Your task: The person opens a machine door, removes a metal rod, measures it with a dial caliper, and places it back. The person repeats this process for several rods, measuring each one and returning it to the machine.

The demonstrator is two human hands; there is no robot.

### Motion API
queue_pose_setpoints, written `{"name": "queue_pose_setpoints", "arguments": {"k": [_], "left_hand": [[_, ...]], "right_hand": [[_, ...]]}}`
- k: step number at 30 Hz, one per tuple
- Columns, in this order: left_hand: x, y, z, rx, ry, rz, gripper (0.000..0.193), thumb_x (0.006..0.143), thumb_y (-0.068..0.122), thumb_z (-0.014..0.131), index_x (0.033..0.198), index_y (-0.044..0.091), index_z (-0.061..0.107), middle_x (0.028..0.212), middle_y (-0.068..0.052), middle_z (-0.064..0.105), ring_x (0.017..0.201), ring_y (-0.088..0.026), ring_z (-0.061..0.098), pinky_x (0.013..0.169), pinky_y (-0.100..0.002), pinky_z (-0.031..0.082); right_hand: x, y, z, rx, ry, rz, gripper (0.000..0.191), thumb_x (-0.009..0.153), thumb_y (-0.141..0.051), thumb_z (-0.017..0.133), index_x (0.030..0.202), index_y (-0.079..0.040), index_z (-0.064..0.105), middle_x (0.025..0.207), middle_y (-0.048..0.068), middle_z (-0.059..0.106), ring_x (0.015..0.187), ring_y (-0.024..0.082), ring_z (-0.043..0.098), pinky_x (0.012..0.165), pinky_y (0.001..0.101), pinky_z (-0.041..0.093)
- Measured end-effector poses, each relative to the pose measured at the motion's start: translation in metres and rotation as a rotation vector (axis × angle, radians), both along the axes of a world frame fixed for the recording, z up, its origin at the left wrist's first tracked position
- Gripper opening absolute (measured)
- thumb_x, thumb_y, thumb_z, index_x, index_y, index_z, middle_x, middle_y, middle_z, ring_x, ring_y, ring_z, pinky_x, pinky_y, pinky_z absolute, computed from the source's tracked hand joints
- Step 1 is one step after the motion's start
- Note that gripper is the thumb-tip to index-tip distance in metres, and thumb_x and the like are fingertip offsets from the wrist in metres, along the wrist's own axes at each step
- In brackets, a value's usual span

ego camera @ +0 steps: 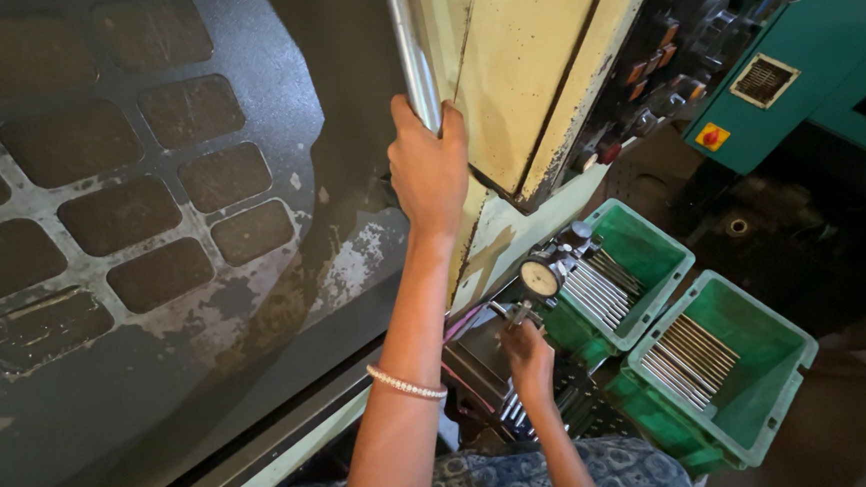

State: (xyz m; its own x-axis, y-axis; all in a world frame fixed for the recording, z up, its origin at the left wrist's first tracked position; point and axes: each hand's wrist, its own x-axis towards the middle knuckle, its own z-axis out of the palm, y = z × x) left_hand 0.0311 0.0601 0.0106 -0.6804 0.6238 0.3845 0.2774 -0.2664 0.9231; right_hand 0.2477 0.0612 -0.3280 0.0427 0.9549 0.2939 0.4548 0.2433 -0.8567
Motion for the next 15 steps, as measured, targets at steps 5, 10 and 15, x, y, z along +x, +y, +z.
{"name": "queue_pose_setpoints", "arguments": {"k": [5, 10, 15], "left_hand": [[0.013, 0.011, 0.001, 0.0, -0.045, -0.012, 0.036, 0.093, 0.035, 0.058, 0.114, 0.006, 0.055, 0.077, -0.023, 0.073, 0.077, -0.045, 0.073, 0.073, -0.054, 0.056], [0.007, 0.009, -0.02, 0.026, 0.06, 0.019, 0.039, 0.095, 0.037, 0.061, 0.116, 0.005, 0.056, 0.081, -0.024, 0.073, 0.08, -0.046, 0.071, 0.072, -0.055, 0.053], [0.031, 0.01, -0.092, 0.282, 0.348, 0.054, 0.056, 0.099, 0.026, 0.066, 0.145, 0.001, 0.046, 0.128, -0.03, 0.058, 0.117, -0.043, 0.057, 0.101, -0.051, 0.044]], "right_hand": [[0.01, -0.02, 0.001, 0.044, 0.073, 0.13, 0.027, 0.086, 0.003, 0.066, 0.113, -0.002, 0.065, 0.104, 0.01, 0.079, 0.097, 0.015, 0.076, 0.083, 0.0289, 0.058], [0.005, -0.021, -0.025, 0.143, 0.206, 0.047, 0.016, 0.094, 0.0, 0.064, 0.11, -0.001, 0.064, 0.092, 0.009, 0.072, 0.082, 0.017, 0.066, 0.073, 0.0299, 0.053], [0.059, 0.025, -0.032, 0.245, 0.109, -0.11, 0.007, 0.098, -0.006, 0.059, 0.101, 0.0, 0.06, 0.082, 0.011, 0.061, 0.071, 0.02, 0.057, 0.066, 0.0334, 0.047]]}}
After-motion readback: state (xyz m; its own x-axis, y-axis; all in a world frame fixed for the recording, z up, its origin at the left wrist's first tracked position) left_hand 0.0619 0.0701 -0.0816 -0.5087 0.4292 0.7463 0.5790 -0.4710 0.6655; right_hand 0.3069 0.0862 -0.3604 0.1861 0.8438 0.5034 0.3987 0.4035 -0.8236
